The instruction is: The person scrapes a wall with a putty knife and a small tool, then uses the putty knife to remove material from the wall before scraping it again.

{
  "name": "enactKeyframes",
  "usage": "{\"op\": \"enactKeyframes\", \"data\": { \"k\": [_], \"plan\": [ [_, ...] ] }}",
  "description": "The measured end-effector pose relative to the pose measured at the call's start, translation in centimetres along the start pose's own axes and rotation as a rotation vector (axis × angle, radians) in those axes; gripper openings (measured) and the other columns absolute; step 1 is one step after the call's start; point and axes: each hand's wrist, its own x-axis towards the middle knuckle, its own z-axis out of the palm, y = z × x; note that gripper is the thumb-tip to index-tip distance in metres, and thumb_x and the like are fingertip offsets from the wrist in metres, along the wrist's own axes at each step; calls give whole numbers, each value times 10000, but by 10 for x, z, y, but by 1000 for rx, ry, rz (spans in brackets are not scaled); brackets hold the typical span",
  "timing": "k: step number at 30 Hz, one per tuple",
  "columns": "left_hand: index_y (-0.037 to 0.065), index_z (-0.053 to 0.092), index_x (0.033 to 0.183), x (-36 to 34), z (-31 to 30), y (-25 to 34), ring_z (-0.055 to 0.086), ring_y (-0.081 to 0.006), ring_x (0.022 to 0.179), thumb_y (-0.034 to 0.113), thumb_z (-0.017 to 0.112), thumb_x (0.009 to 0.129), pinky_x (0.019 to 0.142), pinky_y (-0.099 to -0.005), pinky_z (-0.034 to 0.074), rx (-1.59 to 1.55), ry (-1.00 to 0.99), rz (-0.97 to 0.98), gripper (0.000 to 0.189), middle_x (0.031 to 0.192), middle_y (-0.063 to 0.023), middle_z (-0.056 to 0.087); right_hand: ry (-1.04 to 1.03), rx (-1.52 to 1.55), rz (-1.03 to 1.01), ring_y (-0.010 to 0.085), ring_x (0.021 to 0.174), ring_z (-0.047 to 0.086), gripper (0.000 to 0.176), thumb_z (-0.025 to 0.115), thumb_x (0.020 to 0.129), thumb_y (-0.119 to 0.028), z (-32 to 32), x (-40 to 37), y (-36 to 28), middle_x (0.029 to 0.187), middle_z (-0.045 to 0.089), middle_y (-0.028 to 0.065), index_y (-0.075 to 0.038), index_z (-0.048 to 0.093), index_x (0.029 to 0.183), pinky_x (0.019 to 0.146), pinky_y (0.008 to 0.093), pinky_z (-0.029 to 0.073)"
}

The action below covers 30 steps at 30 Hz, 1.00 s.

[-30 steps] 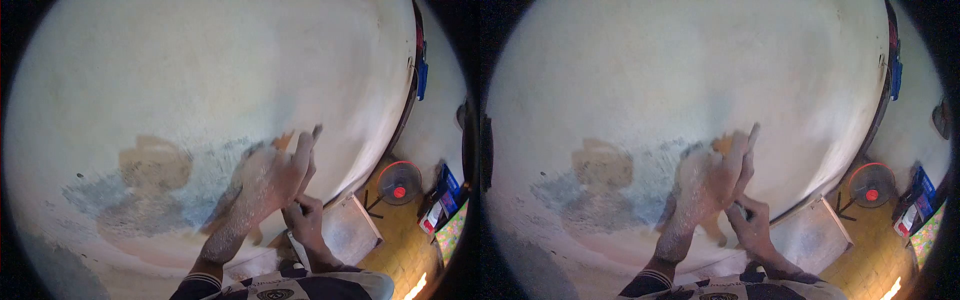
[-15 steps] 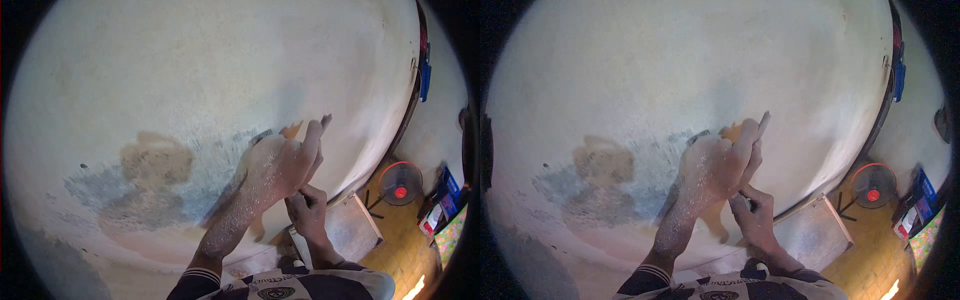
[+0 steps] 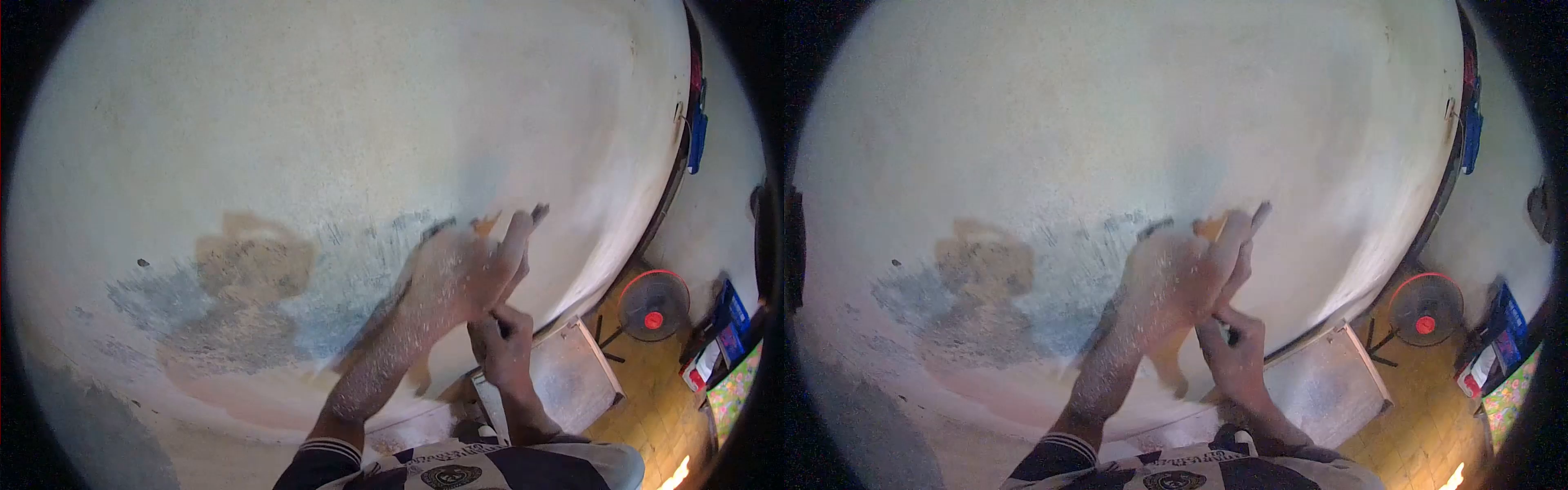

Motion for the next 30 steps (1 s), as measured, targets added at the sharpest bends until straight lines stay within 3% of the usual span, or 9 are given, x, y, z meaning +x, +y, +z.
{"op": "enactKeyframes", "data": {
  "k": [3,5,6,10,13,16,20,25,30],
  "plan": [
    [-12,474,1269,25,-18,-2,612,-189,423,247,618,960,444,-353,509,8,7,-13,428,467,22,535,25,39,-34,38,460,392,234,592,1007,-139,3,13,-10,592,469,-48,2,603,821,400,232,269],
    [50,492,1121,28,-32,4,653,-242,489,191,650,950,447,-362,524,-17,-97,-79,272,580,-56,596,50,100,-86,37,461,392,226,595,1010,-145,8,16,-14,598,471,-47,4,609,841,401,231,269],
    [53,493,1135,23,-30,5,649,-240,485,194,649,951,448,-368,523,-23,-106,-77,278,578,-54,596,21,118,-4,36,562,436,248,629,1010,-195,2,10,-3,649,529,-60,39,713,1014,514,234,324],
    [52,552,1234,-36,2,16,560,-200,402,236,615,969,435,-383,481,-14,59,-139,329,479,-6,513,-6,-109,-13,87,779,552,283,651,998,-185,1,-33,25,838,668,15,62,703,1125,711,261,451],
    [38,582,1211,-81,31,30,582,-254,440,221,609,982,455,-410,481,-230,155,-252,294,544,-80,560,-139,-142,110,99,873,561,305,666,991,-183,-9,-59,42,939,696,46,66,698,1164,795,271,463],
    [32,607,1032,-109,44,38,639,-305,543,223,630,970,532,-381,511,-370,137,-474,202,660,-112,625,-239,-182,109,106,850,565,387,650,974,-109,-18,-70,47,959,690,60,58,624,1322,771,267,467],
    [7,611,1094,-149,48,45,664,-306,656,225,640,973,609,-363,524,-553,255,-523,251,757,-151,664,-334,-168,149,115,811,561,531,612,954,-50,-26,-83,55,932,675,83,37,506,1467,736,272,471],
    [3,561,1063,-202,45,53,682,-265,840,273,614,1020,830,-381,534,-654,487,-430,278,884,-156,712,-367,-200,142,121,778,569,570,625,955,-90,-22,-85,43,859,633,67,-17,492,1504,724,285,478],
    [-30,674,1046,-211,32,93,647,-268,978,263,576,1024,890,-403,511,-855,737,-783,309,1037,-161,717,-365,-95,174,116,803,555,493,670,946,-111,-30,-82,55,899,621,31,-61,568,1425,733,278,458]
  ]
}}
